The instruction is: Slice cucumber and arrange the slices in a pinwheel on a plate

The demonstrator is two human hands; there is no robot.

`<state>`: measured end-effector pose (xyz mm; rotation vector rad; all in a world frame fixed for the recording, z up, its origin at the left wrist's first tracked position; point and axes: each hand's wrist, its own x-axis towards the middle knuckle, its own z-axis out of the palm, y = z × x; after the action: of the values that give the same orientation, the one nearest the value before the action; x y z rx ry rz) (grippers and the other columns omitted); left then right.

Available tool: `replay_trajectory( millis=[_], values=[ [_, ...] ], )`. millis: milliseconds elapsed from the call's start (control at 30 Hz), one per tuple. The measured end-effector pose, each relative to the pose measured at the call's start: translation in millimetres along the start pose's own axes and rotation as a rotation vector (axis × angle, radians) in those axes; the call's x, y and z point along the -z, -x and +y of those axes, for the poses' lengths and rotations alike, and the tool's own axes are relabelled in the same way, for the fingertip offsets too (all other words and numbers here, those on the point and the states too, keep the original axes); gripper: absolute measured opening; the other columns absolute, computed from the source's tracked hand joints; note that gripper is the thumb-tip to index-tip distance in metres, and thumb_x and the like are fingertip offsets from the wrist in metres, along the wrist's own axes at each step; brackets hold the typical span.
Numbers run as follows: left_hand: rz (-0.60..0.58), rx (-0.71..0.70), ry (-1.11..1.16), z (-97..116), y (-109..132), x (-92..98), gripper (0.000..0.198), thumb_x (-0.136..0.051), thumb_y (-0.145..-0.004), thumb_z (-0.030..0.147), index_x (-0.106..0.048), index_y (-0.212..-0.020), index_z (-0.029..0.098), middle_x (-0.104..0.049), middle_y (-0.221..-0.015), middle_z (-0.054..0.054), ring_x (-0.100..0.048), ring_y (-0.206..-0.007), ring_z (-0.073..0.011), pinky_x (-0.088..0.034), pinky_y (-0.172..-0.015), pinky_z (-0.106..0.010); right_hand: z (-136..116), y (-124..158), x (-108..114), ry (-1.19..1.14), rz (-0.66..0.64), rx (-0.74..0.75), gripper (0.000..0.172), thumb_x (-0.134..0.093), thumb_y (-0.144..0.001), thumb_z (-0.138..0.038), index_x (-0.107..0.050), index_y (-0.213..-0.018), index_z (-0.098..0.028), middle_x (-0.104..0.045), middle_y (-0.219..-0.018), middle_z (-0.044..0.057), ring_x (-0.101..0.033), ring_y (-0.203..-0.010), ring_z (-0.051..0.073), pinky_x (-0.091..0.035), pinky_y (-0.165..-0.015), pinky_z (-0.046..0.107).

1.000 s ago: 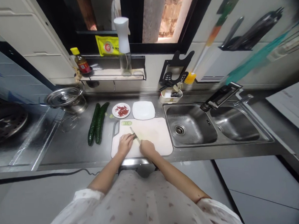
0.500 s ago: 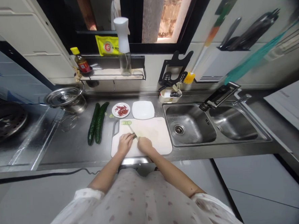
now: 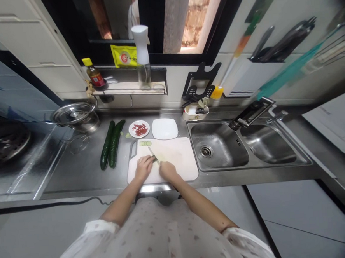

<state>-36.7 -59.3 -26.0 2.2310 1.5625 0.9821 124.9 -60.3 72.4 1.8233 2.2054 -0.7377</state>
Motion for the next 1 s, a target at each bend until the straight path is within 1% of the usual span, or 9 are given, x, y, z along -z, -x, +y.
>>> replay_trajectory(
  millis=[267,433,633,1000],
  values=[
    [0.014,0.002,0.003,1.7,-0.7,0.0,0.03,-0.047,-0.092,0.022,-0.064,-0.115,0.025,-0.063,-0.111,-0.007,-0.054,-0.103,-0.0205,-0.044,-0.091,-0.039,0.2,-1.4,0.4,0.009,0.007,0.006,0.031,-0.039,-0.089,-0.01,-0.064,-0.107,-0.012,-0.069,-0.104,0.014,-0.064,-0.099,0.021,-0.046,-0.078,0.027],
    [0.011,-0.012,-0.013,0.3,-0.1,-1.7,0.032,-0.046,-0.092,0.021,-0.063,-0.118,0.026,-0.063,-0.112,-0.007,-0.054,-0.102,-0.0209,-0.044,-0.091,-0.04,2.7,-2.1,-7.0,0.015,0.029,-0.006,0.03,-0.038,-0.09,-0.01,-0.063,-0.107,-0.012,-0.069,-0.101,0.014,-0.065,-0.097,0.02,-0.046,-0.078,0.027],
    [0.019,-0.006,-0.02,1.3,-0.1,-0.5,0.03,-0.046,-0.092,0.021,-0.063,-0.116,0.025,-0.063,-0.111,-0.006,-0.054,-0.103,-0.0203,-0.044,-0.091,-0.039,1.8,-3.9,-12.1,0.019,0.043,-0.009,0.031,-0.036,-0.091,-0.011,-0.063,-0.105,-0.012,-0.069,-0.1,0.015,-0.066,-0.096,0.021,-0.046,-0.077,0.027],
    [0.036,0.004,-0.01,1.9,-0.6,-0.5,0.031,-0.046,-0.093,0.023,-0.063,-0.118,0.026,-0.063,-0.11,-0.007,-0.055,-0.102,-0.0202,-0.044,-0.09,-0.039,2.0,7.0,-9.7,0.042,0.019,-0.033,0.03,-0.035,-0.091,-0.011,-0.062,-0.104,-0.012,-0.069,-0.098,0.015,-0.066,-0.093,0.021,-0.046,-0.075,0.028]
  ],
)
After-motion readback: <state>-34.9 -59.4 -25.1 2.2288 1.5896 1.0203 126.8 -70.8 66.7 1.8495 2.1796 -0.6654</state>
